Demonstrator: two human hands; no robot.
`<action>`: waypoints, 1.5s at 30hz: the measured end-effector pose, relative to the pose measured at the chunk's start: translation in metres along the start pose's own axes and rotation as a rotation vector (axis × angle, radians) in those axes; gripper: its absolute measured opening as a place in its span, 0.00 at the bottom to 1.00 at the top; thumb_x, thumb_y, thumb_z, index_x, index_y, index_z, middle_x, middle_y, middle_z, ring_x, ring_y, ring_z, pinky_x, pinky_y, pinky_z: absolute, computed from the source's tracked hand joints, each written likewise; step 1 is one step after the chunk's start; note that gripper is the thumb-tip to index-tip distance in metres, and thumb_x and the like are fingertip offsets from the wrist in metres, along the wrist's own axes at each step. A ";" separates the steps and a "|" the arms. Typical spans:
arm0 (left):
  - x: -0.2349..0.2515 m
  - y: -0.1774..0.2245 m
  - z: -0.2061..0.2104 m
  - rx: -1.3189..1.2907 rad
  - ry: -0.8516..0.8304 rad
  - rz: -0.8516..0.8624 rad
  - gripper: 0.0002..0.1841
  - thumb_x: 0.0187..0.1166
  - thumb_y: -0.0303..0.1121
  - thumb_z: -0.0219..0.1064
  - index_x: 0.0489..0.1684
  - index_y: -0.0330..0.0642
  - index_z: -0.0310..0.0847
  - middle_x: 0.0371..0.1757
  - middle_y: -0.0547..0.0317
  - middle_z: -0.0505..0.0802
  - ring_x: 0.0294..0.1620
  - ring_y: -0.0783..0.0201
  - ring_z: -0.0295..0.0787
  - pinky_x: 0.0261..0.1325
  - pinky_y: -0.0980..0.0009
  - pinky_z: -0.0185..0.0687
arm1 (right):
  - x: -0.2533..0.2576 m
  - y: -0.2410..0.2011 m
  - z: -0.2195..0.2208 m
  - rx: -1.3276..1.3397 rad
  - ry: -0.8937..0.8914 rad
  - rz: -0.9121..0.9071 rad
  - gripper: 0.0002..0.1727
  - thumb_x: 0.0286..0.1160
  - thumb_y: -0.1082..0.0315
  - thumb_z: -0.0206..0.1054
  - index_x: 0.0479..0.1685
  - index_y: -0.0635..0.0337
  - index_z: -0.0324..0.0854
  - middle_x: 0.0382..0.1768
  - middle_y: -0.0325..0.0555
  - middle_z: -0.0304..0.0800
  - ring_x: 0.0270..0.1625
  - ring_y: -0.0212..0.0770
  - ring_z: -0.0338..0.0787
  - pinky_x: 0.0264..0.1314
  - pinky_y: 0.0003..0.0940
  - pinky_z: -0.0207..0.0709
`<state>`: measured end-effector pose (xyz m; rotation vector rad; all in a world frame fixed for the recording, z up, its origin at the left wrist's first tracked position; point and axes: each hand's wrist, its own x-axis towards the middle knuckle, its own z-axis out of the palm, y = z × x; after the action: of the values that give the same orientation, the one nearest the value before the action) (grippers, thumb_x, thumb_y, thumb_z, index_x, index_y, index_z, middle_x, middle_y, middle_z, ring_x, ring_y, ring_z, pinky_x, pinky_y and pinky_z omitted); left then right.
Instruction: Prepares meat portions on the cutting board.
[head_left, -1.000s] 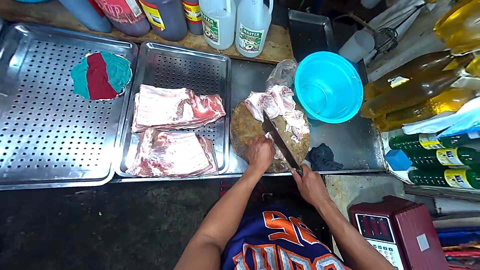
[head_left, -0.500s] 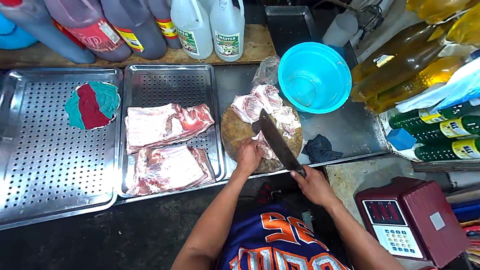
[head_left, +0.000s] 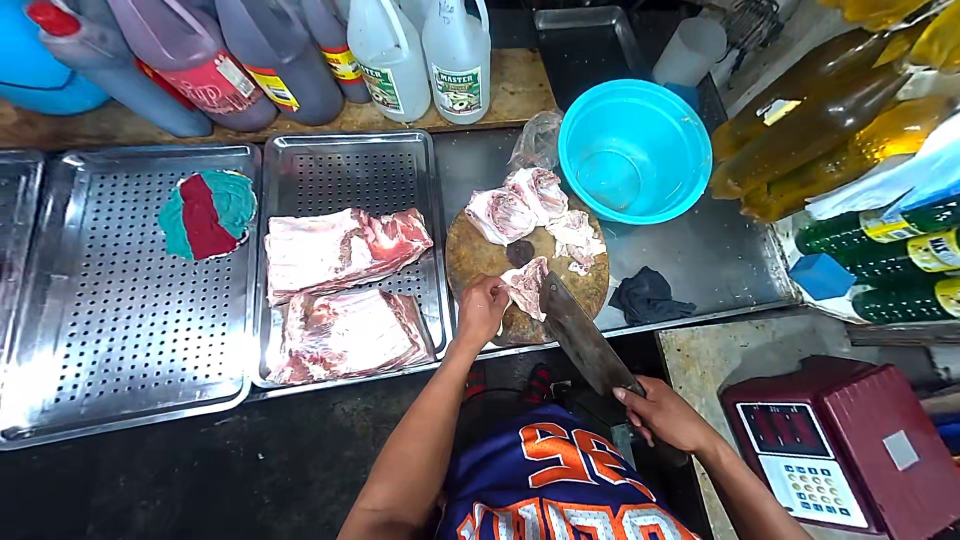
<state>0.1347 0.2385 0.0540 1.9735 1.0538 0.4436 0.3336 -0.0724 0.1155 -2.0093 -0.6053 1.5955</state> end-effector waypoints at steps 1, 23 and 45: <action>0.000 0.001 -0.003 -0.001 -0.005 0.004 0.07 0.81 0.32 0.67 0.45 0.41 0.91 0.46 0.55 0.91 0.43 0.61 0.89 0.51 0.57 0.88 | 0.000 -0.003 0.000 0.018 0.012 -0.020 0.21 0.85 0.46 0.63 0.48 0.57 0.80 0.18 0.44 0.81 0.14 0.42 0.82 0.18 0.38 0.82; 0.005 0.113 -0.063 -0.230 0.143 0.145 0.06 0.83 0.32 0.70 0.49 0.43 0.88 0.40 0.62 0.93 0.34 0.71 0.88 0.41 0.71 0.87 | -0.020 0.007 -0.004 0.208 0.252 -0.149 0.18 0.86 0.49 0.62 0.49 0.56 0.80 0.17 0.41 0.81 0.14 0.39 0.82 0.18 0.35 0.82; -0.032 0.050 0.017 0.642 -0.306 -0.548 0.33 0.80 0.59 0.62 0.58 0.32 0.84 0.61 0.34 0.90 0.65 0.38 0.88 0.65 0.35 0.81 | 0.005 0.059 0.015 -0.039 0.293 0.049 0.26 0.85 0.39 0.60 0.54 0.54 0.82 0.26 0.44 0.87 0.25 0.43 0.89 0.34 0.48 0.87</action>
<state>0.1521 0.1890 0.0862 2.0589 1.5858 -0.5416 0.3219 -0.1135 0.0721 -2.2466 -0.4815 1.2886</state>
